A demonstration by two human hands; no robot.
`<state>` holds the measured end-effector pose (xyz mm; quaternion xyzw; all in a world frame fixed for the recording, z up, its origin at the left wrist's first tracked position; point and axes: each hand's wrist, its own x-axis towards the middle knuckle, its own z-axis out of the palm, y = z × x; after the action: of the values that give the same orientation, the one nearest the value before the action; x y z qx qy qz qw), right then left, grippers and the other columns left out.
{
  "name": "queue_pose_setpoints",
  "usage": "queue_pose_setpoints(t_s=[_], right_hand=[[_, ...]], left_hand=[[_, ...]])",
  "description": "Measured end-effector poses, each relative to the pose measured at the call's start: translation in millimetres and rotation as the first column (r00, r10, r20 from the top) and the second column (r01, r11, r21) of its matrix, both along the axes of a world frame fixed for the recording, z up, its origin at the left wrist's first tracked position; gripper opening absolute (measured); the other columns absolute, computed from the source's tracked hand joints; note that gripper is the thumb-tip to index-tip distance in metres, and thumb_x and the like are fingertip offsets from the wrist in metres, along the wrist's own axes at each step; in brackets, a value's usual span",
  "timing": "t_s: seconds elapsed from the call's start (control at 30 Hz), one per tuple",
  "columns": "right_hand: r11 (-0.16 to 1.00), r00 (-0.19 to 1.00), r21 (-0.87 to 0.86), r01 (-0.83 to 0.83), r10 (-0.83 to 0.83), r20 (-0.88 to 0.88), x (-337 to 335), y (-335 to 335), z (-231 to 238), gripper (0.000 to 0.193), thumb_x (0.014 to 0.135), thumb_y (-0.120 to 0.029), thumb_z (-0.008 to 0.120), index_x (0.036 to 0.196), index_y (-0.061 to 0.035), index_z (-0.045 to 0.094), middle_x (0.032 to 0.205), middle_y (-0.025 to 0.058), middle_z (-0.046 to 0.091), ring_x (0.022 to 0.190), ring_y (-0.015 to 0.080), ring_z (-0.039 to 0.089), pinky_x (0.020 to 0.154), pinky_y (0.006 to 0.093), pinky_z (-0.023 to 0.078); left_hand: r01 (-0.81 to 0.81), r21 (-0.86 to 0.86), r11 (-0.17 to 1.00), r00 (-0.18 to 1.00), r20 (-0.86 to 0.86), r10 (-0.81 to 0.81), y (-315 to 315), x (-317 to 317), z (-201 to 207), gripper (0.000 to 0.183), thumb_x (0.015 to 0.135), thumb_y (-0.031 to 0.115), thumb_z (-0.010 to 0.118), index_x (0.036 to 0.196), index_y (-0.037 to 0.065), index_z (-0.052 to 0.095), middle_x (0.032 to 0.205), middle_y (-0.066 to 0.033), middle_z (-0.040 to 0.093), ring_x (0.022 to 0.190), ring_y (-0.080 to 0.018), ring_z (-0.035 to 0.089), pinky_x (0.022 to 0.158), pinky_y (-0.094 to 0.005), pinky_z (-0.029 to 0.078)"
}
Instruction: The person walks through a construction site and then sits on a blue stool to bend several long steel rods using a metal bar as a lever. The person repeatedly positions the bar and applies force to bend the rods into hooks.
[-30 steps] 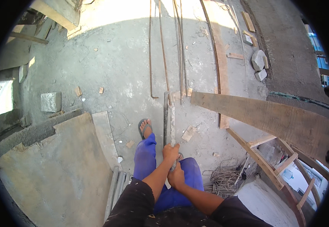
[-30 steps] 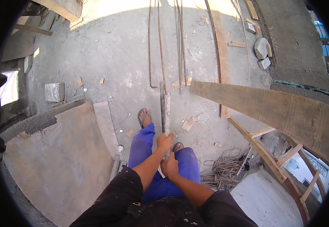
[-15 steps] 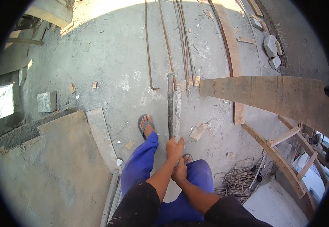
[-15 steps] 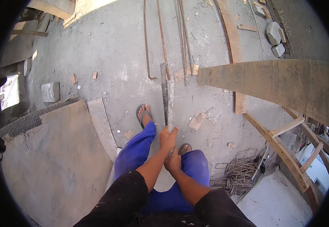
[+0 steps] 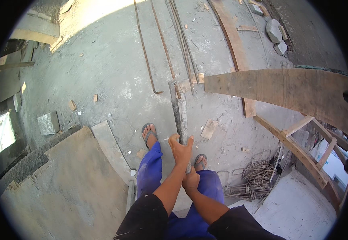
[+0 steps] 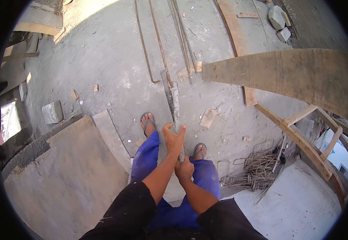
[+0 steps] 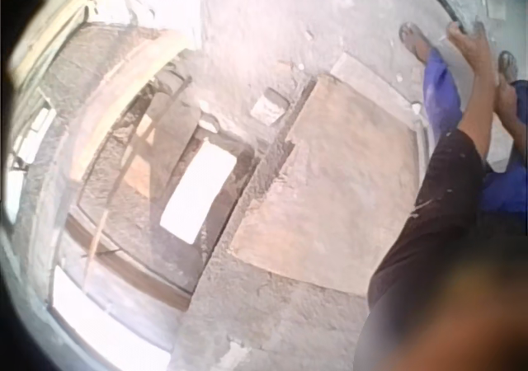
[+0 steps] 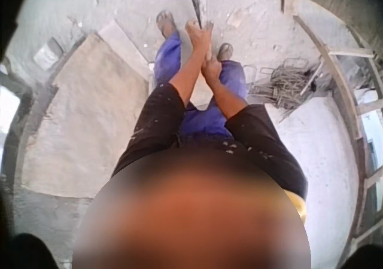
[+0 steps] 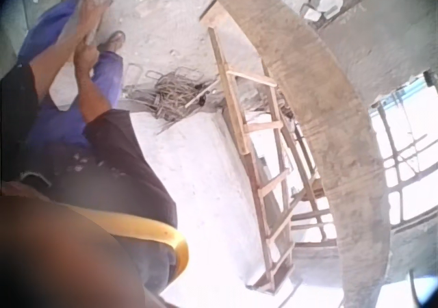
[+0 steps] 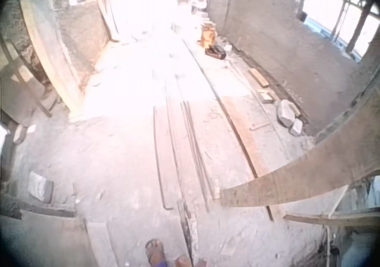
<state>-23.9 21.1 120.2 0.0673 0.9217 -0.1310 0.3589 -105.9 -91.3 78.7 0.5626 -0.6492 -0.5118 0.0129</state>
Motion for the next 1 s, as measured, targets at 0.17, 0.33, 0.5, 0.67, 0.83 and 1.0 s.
queue_pose_setpoints(t_s=[0.17, 0.33, 0.5, 0.67, 0.83, 1.0], right_hand=[[0.999, 0.999, -0.025, 0.033, -0.033, 0.003, 19, -19, 3, 0.044, 0.089, -0.047, 0.066, 0.09, -0.003, 0.065, 0.076, 0.0288, 0.068, 0.077, 0.0491, 0.068, 0.072, 0.0565, 0.054], [0.994, 0.995, 0.053, -0.097, 0.097, 0.013, 30, -35, 3, 0.041, 0.087, -0.045, 0.068, 0.088, -0.0035, 0.066, 0.075, 0.0241, 0.07, 0.071, 0.0442, 0.069, 0.069, 0.0532, 0.054], [0.952, 0.92, -0.033, -0.305, 0.286, -0.268, 25, -5, 1, 0.043, 0.081, -0.039, 0.075, 0.1, -0.0018, 0.066, 0.089, 0.0184, 0.069, 0.088, 0.0397, 0.067, 0.084, 0.0502, 0.051], [0.916, 0.868, -0.223, -0.334, 0.207, -0.452, 36, 16, -16, 0.054, 0.077, -0.032, 0.079, 0.115, 0.0026, 0.064, 0.1, 0.0224, 0.067, 0.095, 0.0396, 0.065, 0.089, 0.0494, 0.051], [0.919, 0.869, -0.206, -0.338, 0.22, -0.443, 32, 27, -55, 0.061, 0.076, -0.032, 0.081, 0.12, 0.0048, 0.062, 0.099, 0.026, 0.067, 0.092, 0.0423, 0.066, 0.081, 0.0491, 0.054], [0.9, 0.857, -0.269, -0.344, 0.184, -0.481, 20, 20, -115, 0.066, 0.075, -0.034, 0.082, 0.123, 0.0056, 0.06, 0.098, 0.0267, 0.066, 0.091, 0.0432, 0.066, 0.081, 0.0502, 0.054]], left_hand=[[-0.029, -0.164, 0.986, 0.998, -0.053, 0.02, -110, -91, -41, 0.11, 0.07, 0.037, 0.089, 0.146, -0.01, 0.025, 0.148, -0.0361, 0.036, 0.141, -0.0452, 0.036, 0.116, -0.0491, 0.033], [0.055, 0.155, 0.986, 0.998, 0.008, -0.057, -145, -92, -40, 0.097, 0.069, 0.031, 0.081, 0.14, -0.014, 0.033, 0.124, -0.0346, 0.059, 0.117, -0.0446, 0.06, 0.104, -0.0439, 0.046], [0.009, 0.141, 0.99, 1.0, 0.009, -0.011, -131, -92, -25, 0.083, 0.067, 0.028, 0.078, 0.13, -0.014, 0.043, 0.114, -0.0336, 0.064, 0.11, -0.046, 0.064, 0.098, -0.0454, 0.049], [0.013, 0.051, 0.999, 0.999, 0.048, -0.015, -111, -86, -12, 0.073, 0.066, 0.028, 0.077, 0.12, -0.011, 0.048, 0.112, -0.0323, 0.065, 0.107, -0.0474, 0.064, 0.096, -0.0471, 0.05], [-0.011, -0.014, 1.0, 0.998, 0.055, 0.012, -109, -89, -11, 0.073, 0.065, 0.03, 0.077, 0.116, -0.015, 0.05, 0.105, -0.0351, 0.066, 0.101, -0.0476, 0.067, 0.093, -0.0456, 0.052], [-0.04, -0.084, 0.996, 0.993, 0.111, 0.049, -113, -100, -27, 0.07, 0.067, 0.033, 0.077, 0.117, -0.01, 0.053, 0.11, -0.0313, 0.067, 0.106, -0.0453, 0.067, 0.095, -0.0479, 0.052]])
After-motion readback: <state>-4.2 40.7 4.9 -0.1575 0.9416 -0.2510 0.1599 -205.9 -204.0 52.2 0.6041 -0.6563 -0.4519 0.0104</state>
